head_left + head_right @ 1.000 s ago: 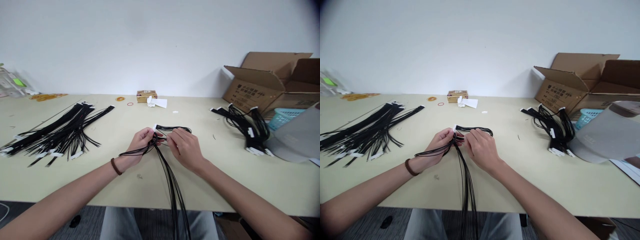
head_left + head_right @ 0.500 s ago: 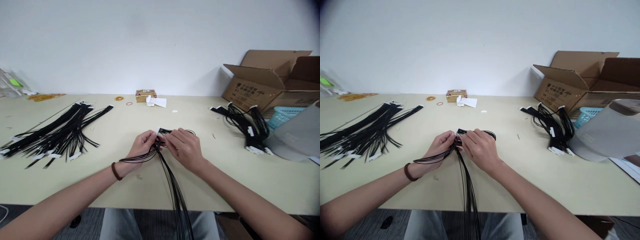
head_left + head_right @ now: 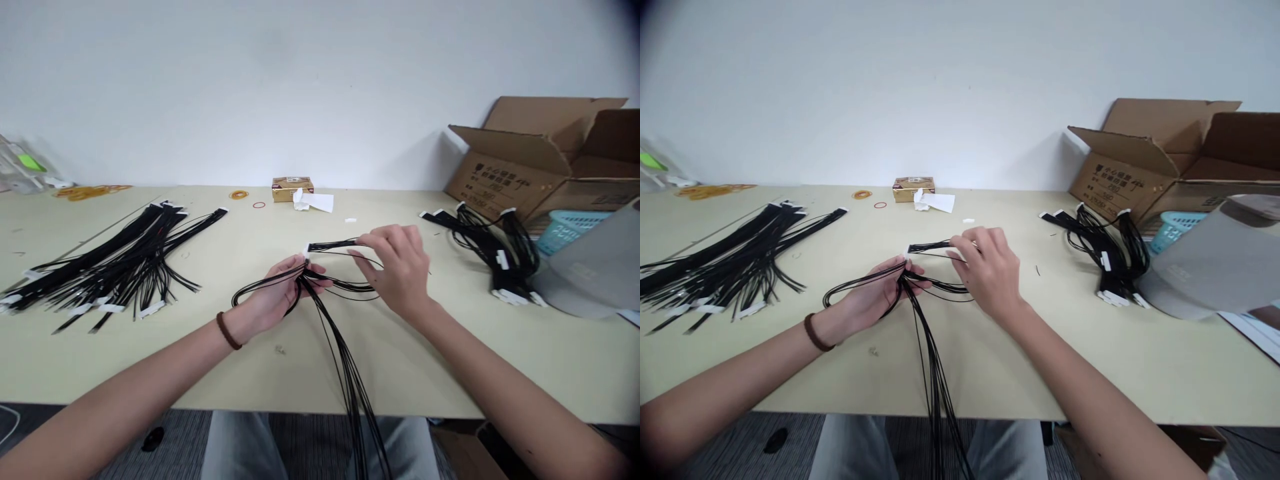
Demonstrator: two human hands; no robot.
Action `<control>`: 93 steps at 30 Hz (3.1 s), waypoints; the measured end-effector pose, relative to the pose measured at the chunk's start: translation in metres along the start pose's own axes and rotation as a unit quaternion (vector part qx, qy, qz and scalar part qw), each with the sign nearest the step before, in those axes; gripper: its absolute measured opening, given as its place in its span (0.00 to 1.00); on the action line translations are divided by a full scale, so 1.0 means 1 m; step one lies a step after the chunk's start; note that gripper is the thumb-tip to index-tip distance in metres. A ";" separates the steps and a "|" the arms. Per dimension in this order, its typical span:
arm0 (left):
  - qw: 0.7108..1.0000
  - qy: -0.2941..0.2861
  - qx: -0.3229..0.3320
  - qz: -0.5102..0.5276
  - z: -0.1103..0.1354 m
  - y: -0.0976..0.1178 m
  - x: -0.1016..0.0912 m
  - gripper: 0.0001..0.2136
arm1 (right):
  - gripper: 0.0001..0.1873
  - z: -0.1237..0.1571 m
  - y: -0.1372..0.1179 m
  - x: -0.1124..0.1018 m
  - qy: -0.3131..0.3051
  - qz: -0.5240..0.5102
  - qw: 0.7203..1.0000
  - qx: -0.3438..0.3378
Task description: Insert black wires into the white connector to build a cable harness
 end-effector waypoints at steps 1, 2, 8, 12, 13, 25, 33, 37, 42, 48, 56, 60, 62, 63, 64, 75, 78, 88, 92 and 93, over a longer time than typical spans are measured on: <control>1.000 -0.007 -0.012 0.005 0.000 0.001 -0.001 0.08 | 0.04 -0.001 0.006 -0.001 0.001 0.012 1.000 0.010; 1.000 -0.012 -0.020 0.007 0.000 0.002 -0.002 0.08 | 0.04 -0.001 0.011 -0.001 0.000 0.020 1.000 0.015; 0.998 -0.039 -0.052 0.012 0.002 0.003 -0.001 0.06 | 0.09 0.000 0.035 -0.002 0.005 0.028 1.000 -0.012; 0.996 -0.033 -0.062 0.046 0.001 0.001 -0.001 0.06 | 0.08 0.002 0.034 -0.003 0.023 0.075 0.993 -0.085; 0.997 -0.021 -0.062 0.051 0.000 0.001 -0.001 0.06 | 0.08 0.002 0.029 -0.004 0.038 0.085 0.990 -0.110; 0.993 0.056 -0.035 0.100 -0.001 0.001 0.002 0.07 | 0.06 0.006 -0.034 0.004 -0.029 -0.088 0.958 -0.273; 0.990 0.033 -0.046 0.133 -0.002 -0.001 0.005 0.08 | 0.06 0.009 -0.035 0.010 -0.002 -0.097 0.966 -0.239; 0.989 0.020 -0.052 0.136 -0.002 -0.002 0.004 0.09 | 0.07 0.012 -0.034 0.013 -0.001 -0.112 0.970 -0.217; 0.989 0.025 -0.054 0.137 -0.004 -0.001 0.002 0.07 | 0.10 0.012 -0.032 0.015 -0.034 -0.224 0.965 -0.134; 0.988 0.083 -0.016 0.133 -0.007 0.003 -0.001 0.08 | 0.10 0.002 -0.037 0.001 -0.086 -0.405 0.909 0.047; 0.993 0.103 -0.013 0.061 -0.005 0.005 -0.004 0.09 | 0.12 -0.012 0.002 -0.005 0.083 -0.599 0.666 0.437; 0.993 0.102 -0.019 0.054 -0.004 0.004 -0.004 0.07 | 0.07 -0.013 0.026 -0.008 0.171 -0.494 0.709 0.473; 0.994 0.091 -0.020 0.054 -0.004 0.004 -0.005 0.07 | 0.08 -0.013 0.026 -0.011 0.181 -0.390 0.803 0.412; 0.995 0.086 -0.019 0.056 -0.004 0.003 -0.005 0.06 | 0.08 -0.013 0.023 -0.012 0.169 -0.330 0.858 0.354; 0.995 0.081 -0.018 0.058 -0.004 0.003 -0.005 0.06 | 0.07 -0.013 0.017 -0.013 0.151 -0.272 0.908 0.280; 0.999 0.024 0.010 0.048 -0.004 0.000 -0.004 0.07 | 0.03 0.007 -0.023 0.004 0.027 -0.093 0.992 -0.082; 0.999 0.004 0.019 0.041 -0.003 0.000 -0.004 0.07 | 0.03 0.007 -0.023 0.004 0.029 -0.090 0.993 -0.076; 0.999 -0.032 0.022 0.018 -0.005 -0.001 -0.006 0.07 | 0.05 0.006 -0.025 0.003 0.030 -0.088 0.993 -0.068; 0.999 -0.033 0.021 0.020 -0.005 -0.002 -0.007 0.07 | 0.05 0.007 -0.024 0.004 0.030 -0.093 0.993 -0.066; 0.999 -0.033 0.022 0.020 -0.005 -0.002 -0.007 0.07 | 0.05 0.008 -0.024 0.004 0.028 -0.094 0.993 -0.064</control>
Point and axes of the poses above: each hand's wrist, its own z-axis away from the middle knuckle, its own x-axis out of the palm, y = z × x, the point moved 1 cm from there along -z, towards the middle knuckle
